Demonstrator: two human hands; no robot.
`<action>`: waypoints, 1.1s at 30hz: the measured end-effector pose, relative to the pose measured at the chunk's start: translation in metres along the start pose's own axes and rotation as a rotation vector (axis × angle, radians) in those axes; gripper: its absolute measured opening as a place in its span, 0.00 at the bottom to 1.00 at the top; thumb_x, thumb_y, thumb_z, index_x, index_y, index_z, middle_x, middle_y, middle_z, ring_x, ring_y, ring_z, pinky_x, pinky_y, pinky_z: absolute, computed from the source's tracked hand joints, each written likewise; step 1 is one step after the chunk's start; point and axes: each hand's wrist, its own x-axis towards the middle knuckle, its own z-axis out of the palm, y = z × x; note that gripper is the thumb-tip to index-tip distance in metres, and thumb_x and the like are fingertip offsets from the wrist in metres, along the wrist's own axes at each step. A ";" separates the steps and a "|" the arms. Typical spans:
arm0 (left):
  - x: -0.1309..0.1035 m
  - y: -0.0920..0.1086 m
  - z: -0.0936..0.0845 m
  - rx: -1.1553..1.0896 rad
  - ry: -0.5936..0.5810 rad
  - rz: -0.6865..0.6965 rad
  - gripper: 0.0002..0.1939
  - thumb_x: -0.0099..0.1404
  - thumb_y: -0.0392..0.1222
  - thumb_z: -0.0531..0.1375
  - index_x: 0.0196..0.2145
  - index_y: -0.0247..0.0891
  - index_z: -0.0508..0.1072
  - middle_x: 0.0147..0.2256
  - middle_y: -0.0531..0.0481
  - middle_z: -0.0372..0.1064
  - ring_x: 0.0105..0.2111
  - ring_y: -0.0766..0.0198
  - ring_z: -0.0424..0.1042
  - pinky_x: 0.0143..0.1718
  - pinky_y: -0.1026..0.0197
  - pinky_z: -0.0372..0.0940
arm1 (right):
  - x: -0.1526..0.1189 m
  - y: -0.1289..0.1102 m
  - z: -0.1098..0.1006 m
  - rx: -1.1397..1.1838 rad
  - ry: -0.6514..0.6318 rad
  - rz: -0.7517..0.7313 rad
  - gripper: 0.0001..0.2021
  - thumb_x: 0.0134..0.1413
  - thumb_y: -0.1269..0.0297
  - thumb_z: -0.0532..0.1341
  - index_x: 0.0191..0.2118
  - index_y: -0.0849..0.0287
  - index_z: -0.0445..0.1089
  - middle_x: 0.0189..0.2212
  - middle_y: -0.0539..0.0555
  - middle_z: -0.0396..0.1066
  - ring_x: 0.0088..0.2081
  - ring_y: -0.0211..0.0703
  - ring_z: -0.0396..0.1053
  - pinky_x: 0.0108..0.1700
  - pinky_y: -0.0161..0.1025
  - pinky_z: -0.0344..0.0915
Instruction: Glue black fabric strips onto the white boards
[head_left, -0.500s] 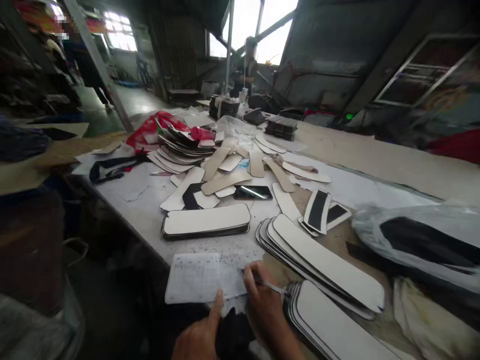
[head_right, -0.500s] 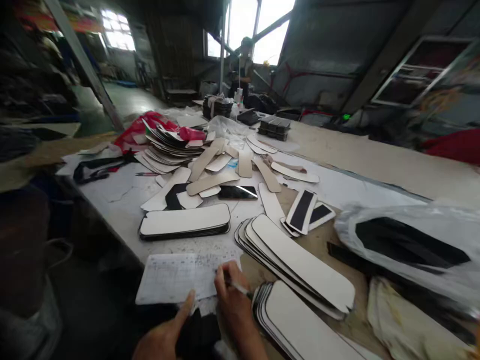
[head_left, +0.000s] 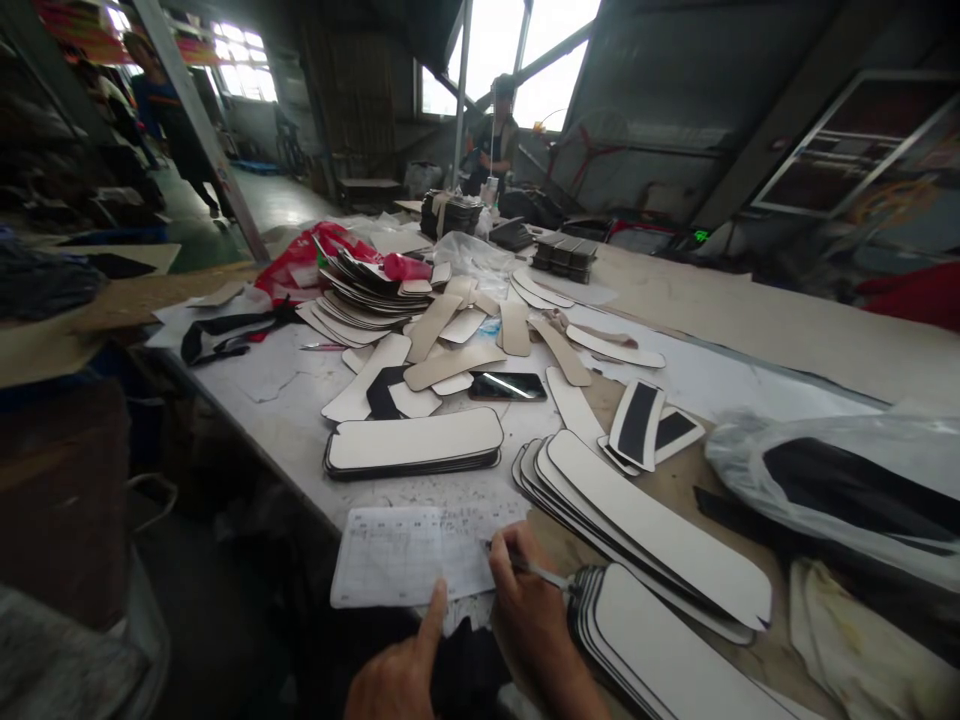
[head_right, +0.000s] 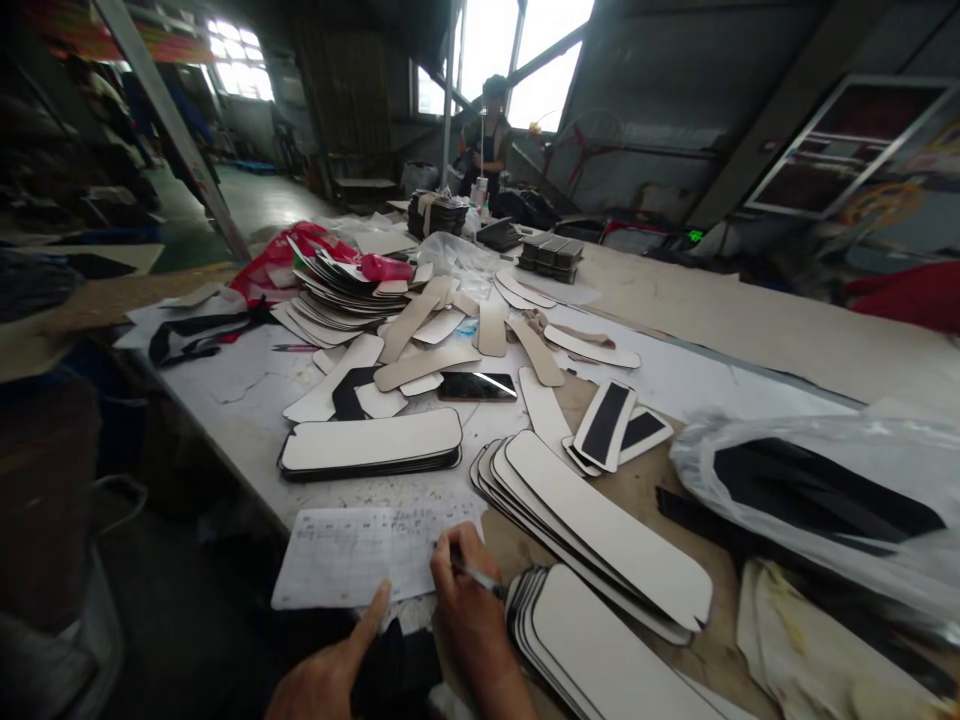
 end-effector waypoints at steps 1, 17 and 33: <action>0.000 0.000 0.000 -0.001 -0.004 0.002 0.37 0.54 0.32 0.49 0.60 0.44 0.39 0.42 0.47 0.72 0.43 0.57 0.69 0.39 0.60 0.60 | 0.000 -0.001 0.000 0.024 -0.014 0.011 0.12 0.52 0.80 0.47 0.32 0.59 0.64 0.26 0.52 0.62 0.28 0.38 0.62 0.30 0.34 0.63; 0.001 0.000 -0.003 -0.006 -0.016 0.009 0.38 0.53 0.32 0.48 0.60 0.42 0.38 0.44 0.45 0.72 0.43 0.54 0.69 0.41 0.57 0.61 | 0.002 -0.004 0.000 0.059 -0.023 0.064 0.11 0.52 0.78 0.47 0.31 0.58 0.63 0.26 0.52 0.62 0.27 0.39 0.62 0.29 0.35 0.63; -0.001 0.005 -0.008 0.035 -0.043 0.008 0.39 0.52 0.32 0.48 0.61 0.40 0.37 0.43 0.45 0.72 0.43 0.55 0.69 0.42 0.58 0.60 | 0.004 -0.005 0.002 0.169 0.028 0.196 0.10 0.55 0.75 0.47 0.27 0.58 0.59 0.23 0.50 0.61 0.25 0.37 0.62 0.29 0.35 0.63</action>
